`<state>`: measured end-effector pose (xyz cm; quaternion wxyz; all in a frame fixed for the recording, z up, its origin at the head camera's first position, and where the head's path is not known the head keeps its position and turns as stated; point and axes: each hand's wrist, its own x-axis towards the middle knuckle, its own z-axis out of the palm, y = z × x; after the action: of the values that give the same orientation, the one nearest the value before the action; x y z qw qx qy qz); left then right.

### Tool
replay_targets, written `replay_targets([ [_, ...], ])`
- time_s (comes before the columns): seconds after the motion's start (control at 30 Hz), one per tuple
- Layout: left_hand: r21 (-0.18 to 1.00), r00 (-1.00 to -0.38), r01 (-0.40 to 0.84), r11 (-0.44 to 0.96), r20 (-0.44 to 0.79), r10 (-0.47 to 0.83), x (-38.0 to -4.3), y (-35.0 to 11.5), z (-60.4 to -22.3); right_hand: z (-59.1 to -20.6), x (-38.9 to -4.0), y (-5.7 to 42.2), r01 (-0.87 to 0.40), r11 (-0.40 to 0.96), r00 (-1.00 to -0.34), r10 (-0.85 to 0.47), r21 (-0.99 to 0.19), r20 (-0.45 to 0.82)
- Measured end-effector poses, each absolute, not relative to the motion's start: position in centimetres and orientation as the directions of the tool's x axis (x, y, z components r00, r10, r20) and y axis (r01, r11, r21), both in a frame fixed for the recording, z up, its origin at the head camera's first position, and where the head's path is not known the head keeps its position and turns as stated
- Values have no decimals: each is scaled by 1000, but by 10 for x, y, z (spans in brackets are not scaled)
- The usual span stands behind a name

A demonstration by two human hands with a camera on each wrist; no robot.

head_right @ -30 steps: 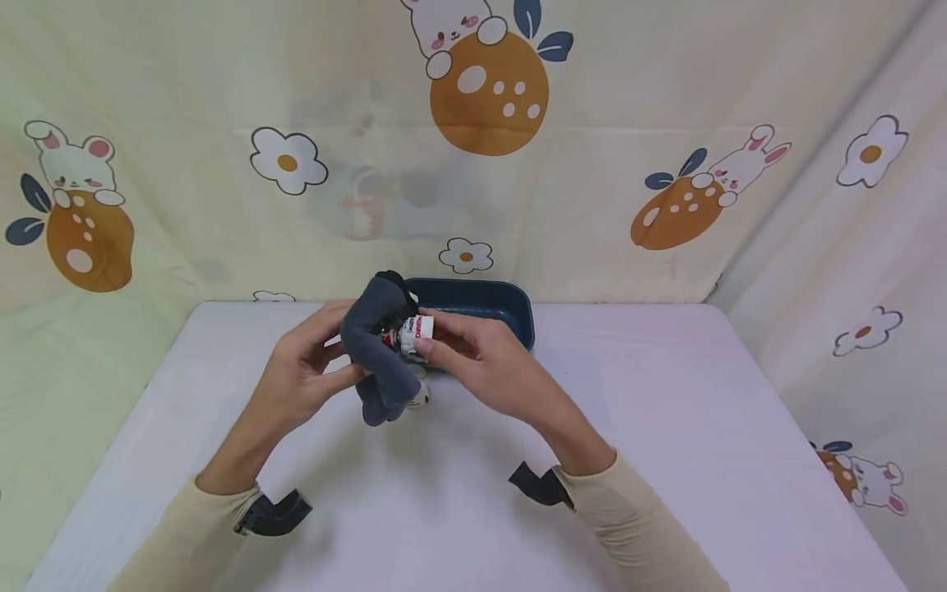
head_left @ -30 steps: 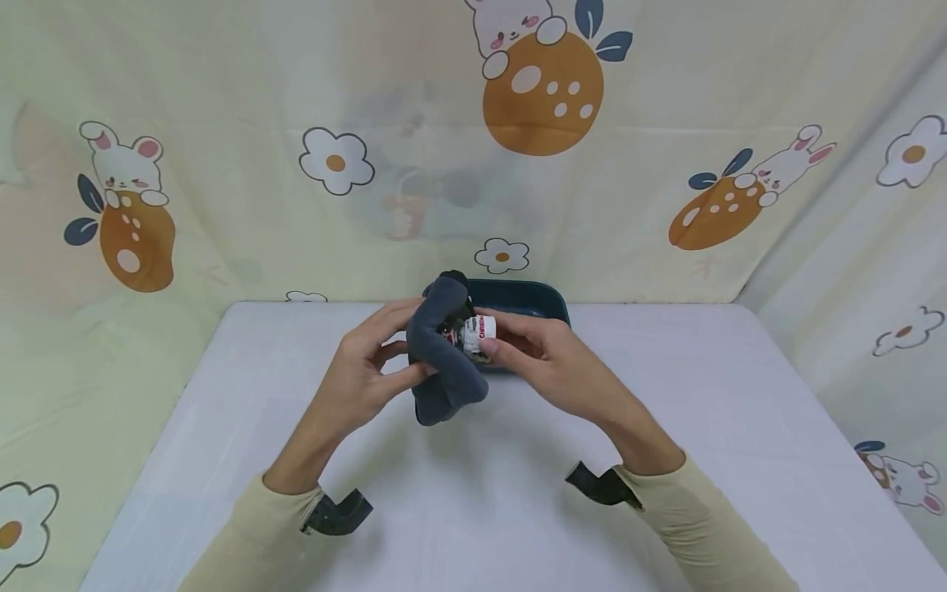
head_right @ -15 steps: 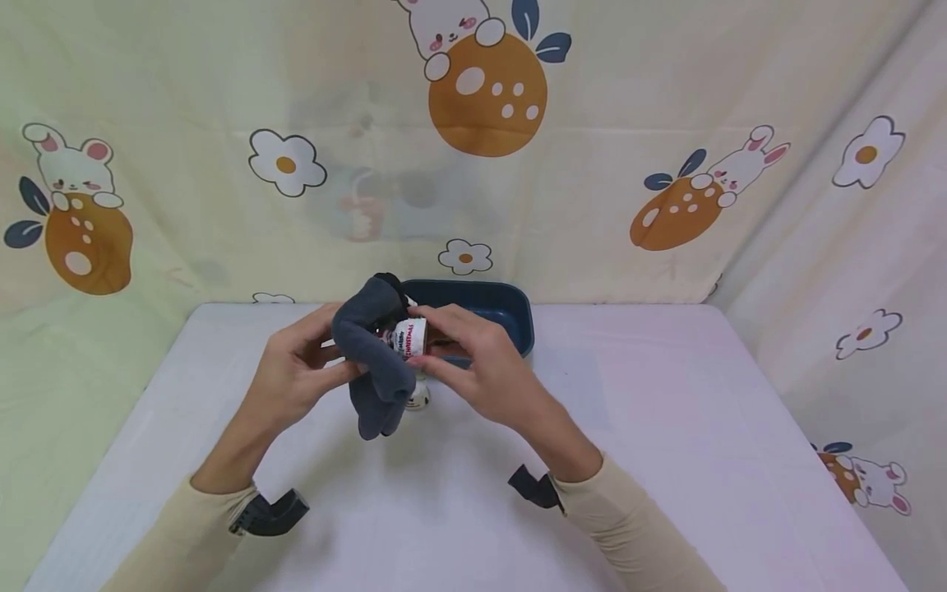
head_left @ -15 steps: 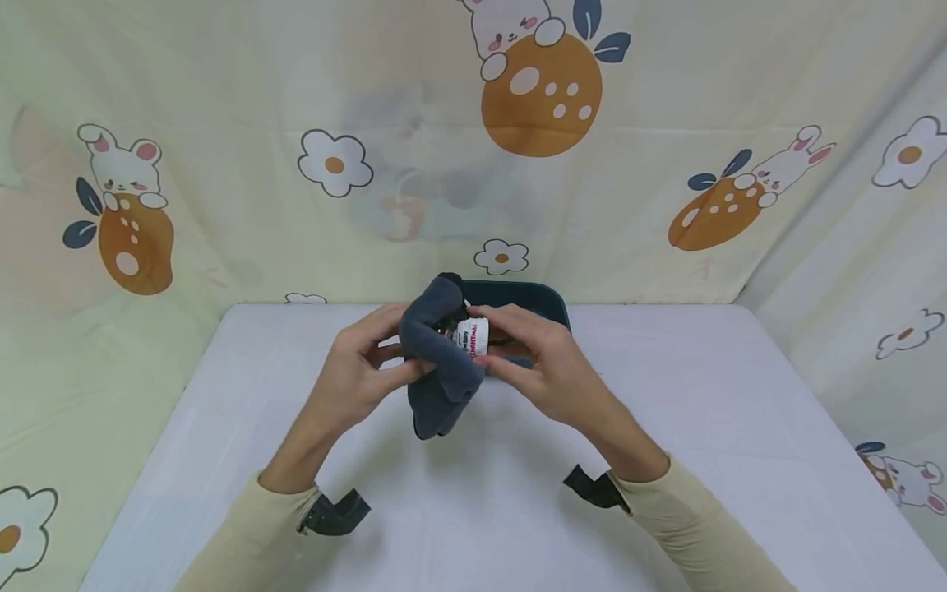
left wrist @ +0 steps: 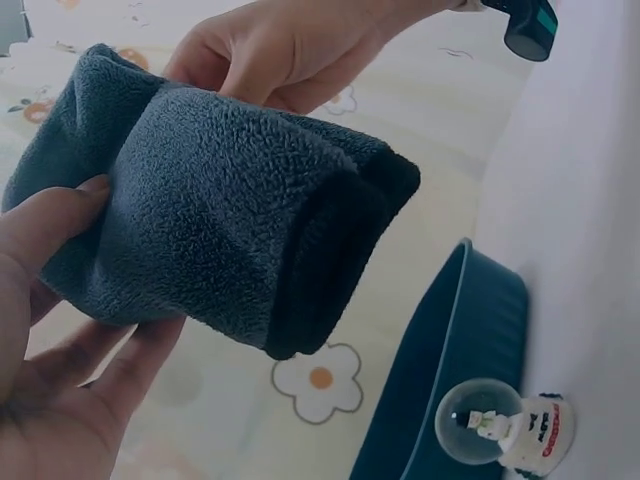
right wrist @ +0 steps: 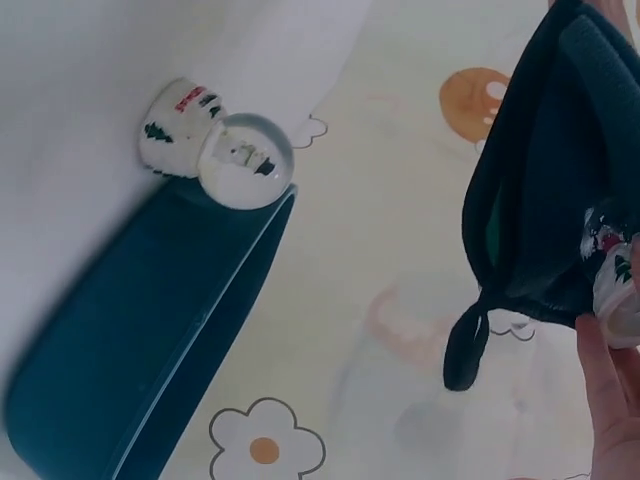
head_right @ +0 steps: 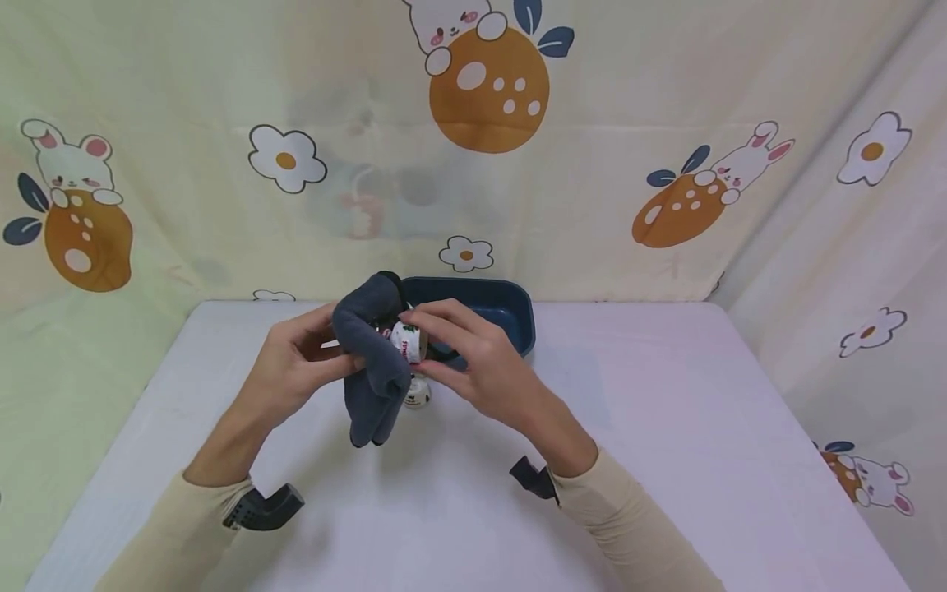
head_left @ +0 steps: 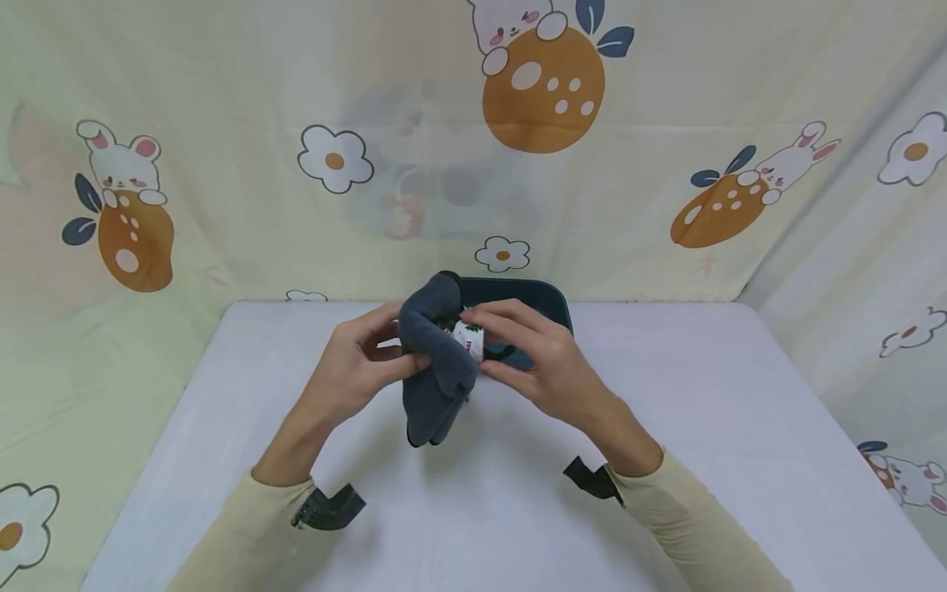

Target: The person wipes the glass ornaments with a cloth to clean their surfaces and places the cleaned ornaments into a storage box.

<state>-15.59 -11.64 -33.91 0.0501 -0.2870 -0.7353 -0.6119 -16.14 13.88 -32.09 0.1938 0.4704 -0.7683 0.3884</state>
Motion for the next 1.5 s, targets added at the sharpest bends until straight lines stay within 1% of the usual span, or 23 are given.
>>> replay_targets([
  [0.07,889,-844,450,81,394,365,-156,-117,-339,-321,-163,139,-897,245,-440,-581,-369,685],
  [0.2,927,-870,370,52,327,369,-155,-119,-339,-321,-168,140,-947,212,-321,-599,-241,733],
  [0.3,936,-874,349,32,313,371,-155,-119,-339,-321,-170,140,-966,203,-253,-607,-162,754],
  [0.4,921,-857,388,23,352,378,-156,-117,-339,-321,-170,140,-968,206,-240,-606,-141,759],
  [0.53,891,-818,454,-3,418,395,-157,-114,-340,-322,-169,141,-966,185,-257,-592,-181,764],
  [0.6,880,-806,476,-10,440,397,-157,-112,-340,-323,-169,141,-962,173,-271,-582,-209,767],
  [0.7,863,-794,505,1,464,393,-156,-111,-340,-324,-169,141,-949,153,-314,-566,-277,762],
  [0.83,837,-780,547,26,497,381,-156,-111,-340,-323,-167,140,-905,142,-410,-546,-401,731],
  [0.97,820,-767,572,27,522,374,-156,-111,-341,-322,-164,139,-846,163,-510,-525,-507,682],
  [1.1,804,-749,595,6,552,368,-155,-112,-343,-321,-162,140,-777,144,-586,-520,-613,621],
  [1.2,791,-738,612,0,571,359,-153,-111,-342,-320,-162,140,-724,130,-633,-514,-677,579],
  [1.37,781,-736,624,11,582,346,-145,-108,-330,-321,-160,138,-636,115,-706,-485,-763,515],
  [1.5,780,-744,625,40,578,335,-140,-107,-322,-320,-160,137,-581,99,-739,-481,-808,472],
])
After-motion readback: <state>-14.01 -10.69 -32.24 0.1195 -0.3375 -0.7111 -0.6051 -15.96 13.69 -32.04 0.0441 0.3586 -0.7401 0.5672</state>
